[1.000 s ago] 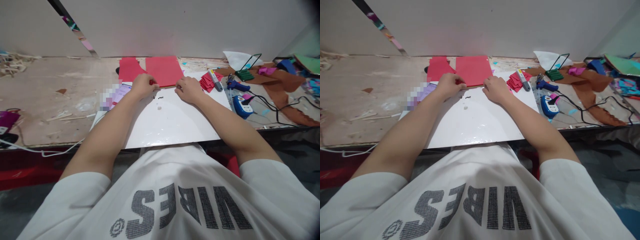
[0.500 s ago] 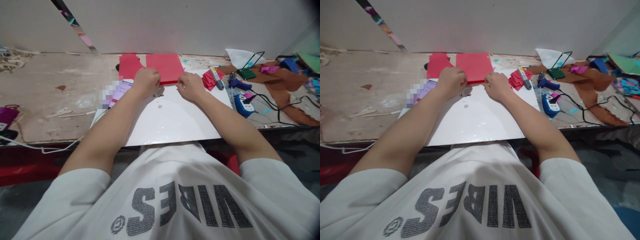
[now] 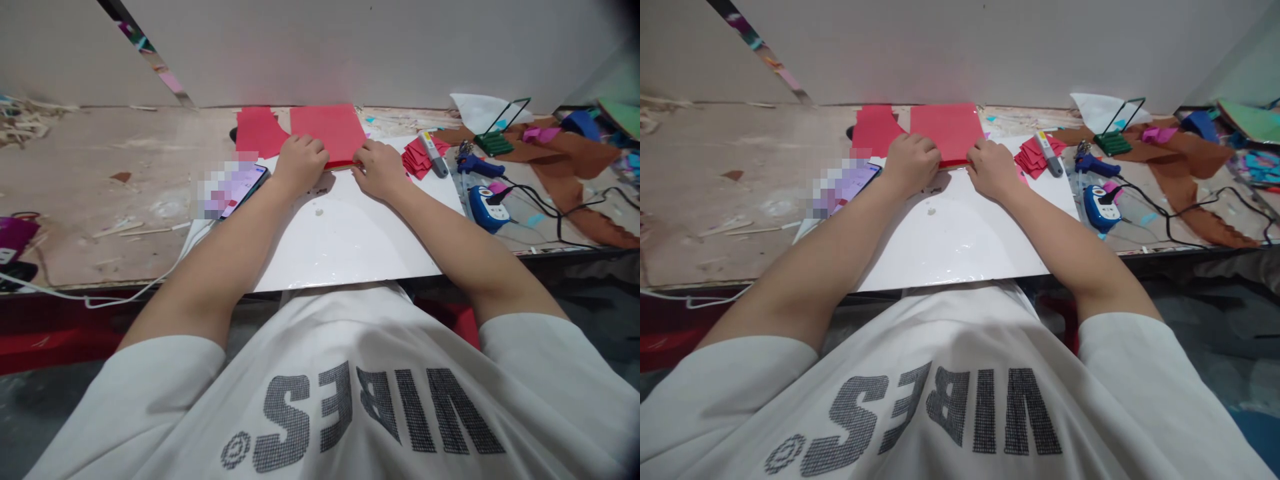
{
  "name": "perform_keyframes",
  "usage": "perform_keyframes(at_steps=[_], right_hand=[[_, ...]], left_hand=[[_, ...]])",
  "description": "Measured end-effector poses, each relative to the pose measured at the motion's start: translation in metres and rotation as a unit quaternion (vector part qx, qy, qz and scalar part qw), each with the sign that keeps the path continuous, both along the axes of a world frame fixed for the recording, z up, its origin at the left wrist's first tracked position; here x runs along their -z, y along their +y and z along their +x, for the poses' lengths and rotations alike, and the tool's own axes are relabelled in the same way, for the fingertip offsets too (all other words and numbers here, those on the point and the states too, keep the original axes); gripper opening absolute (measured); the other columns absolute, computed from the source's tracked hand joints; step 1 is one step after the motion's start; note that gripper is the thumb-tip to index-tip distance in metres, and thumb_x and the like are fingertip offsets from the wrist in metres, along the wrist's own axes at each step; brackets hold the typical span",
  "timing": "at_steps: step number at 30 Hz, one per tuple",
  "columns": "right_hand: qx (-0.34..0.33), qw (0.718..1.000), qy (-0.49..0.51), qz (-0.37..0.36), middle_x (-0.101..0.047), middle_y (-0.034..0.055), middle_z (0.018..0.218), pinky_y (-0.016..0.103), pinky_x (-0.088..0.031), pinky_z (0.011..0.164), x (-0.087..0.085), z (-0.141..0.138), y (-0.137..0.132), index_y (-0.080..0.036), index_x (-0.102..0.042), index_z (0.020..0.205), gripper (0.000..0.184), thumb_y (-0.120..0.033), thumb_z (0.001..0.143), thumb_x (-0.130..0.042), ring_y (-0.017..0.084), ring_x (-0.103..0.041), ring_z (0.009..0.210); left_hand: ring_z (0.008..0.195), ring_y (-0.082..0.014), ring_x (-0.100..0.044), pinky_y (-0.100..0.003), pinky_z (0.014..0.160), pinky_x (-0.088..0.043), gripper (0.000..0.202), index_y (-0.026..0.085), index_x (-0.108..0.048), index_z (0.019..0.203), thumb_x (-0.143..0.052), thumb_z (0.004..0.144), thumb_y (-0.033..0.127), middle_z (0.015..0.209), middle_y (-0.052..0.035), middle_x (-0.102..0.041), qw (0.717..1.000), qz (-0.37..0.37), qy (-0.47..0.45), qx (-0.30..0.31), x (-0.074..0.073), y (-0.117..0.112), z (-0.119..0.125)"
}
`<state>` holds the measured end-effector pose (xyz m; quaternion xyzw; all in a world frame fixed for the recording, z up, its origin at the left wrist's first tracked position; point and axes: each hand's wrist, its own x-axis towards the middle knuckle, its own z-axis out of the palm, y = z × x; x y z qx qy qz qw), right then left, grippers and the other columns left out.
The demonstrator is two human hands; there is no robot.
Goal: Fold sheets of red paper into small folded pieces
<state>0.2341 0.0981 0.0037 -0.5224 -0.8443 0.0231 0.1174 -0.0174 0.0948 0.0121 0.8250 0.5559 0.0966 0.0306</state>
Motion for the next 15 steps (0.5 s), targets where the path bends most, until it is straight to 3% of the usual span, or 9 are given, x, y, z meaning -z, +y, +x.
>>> perform_keyframes(at_steps=[3, 8, 12, 15], right_hand=[[0.003, 1.0, 0.007, -0.004, -0.075, 0.0282, 0.177, 0.075, -0.052, 0.14, 0.002, 0.0, 0.002, -0.018, -0.083, 0.159, 0.049, -0.035, 0.123, -0.055, 0.055, -0.066, 0.164], [-0.007, 1.0, -0.001, 0.016, -0.072, 0.0235, 0.181, 0.074, -0.051, 0.14, 0.003, 0.002, 0.003, -0.023, -0.079, 0.164, 0.049, -0.04, 0.122, -0.061, 0.054, -0.061, 0.166], [-0.032, 0.998, -0.038, 0.041, -0.073, 0.0196, 0.176, 0.066, -0.048, 0.139, -0.005, 0.0, -0.006, -0.024, -0.077, 0.16, 0.044, -0.044, 0.125, -0.059, 0.046, -0.063, 0.159], [-0.056, 0.994, -0.086, 0.039, -0.083, 0.0169, 0.149, 0.065, -0.046, 0.137, -0.014, -0.008, -0.02, -0.026, -0.082, 0.145, 0.034, -0.039, 0.125, -0.057, 0.041, -0.068, 0.141]], left_hand=[[0.157, -0.0345, -0.049, -0.066, 0.144, -0.035, 0.048, 0.028, -0.084, 0.14, -0.04, 0.126, 0.04, 0.173, -0.0096, -0.08, 1.0, 0.004, -0.016, 0.022, 0.0, -0.002, 0.0], [0.161, -0.0418, -0.056, -0.072, 0.141, -0.039, 0.039, 0.029, -0.089, 0.145, -0.065, 0.114, 0.032, 0.154, -0.015, -0.088, 0.999, 0.012, -0.008, 0.04, -0.009, -0.013, 0.004], [0.144, -0.0408, -0.073, -0.063, 0.129, -0.053, 0.026, 0.025, -0.089, 0.118, -0.07, 0.104, 0.015, 0.144, -0.0175, -0.089, 0.997, 0.029, 0.037, 0.064, -0.023, -0.031, 0.006], [0.123, -0.0387, -0.081, -0.058, 0.114, -0.06, 0.01, 0.027, -0.083, 0.098, -0.076, 0.105, 0.027, 0.118, -0.0149, -0.088, 0.996, 0.027, 0.026, 0.079, -0.035, -0.041, -0.005]])
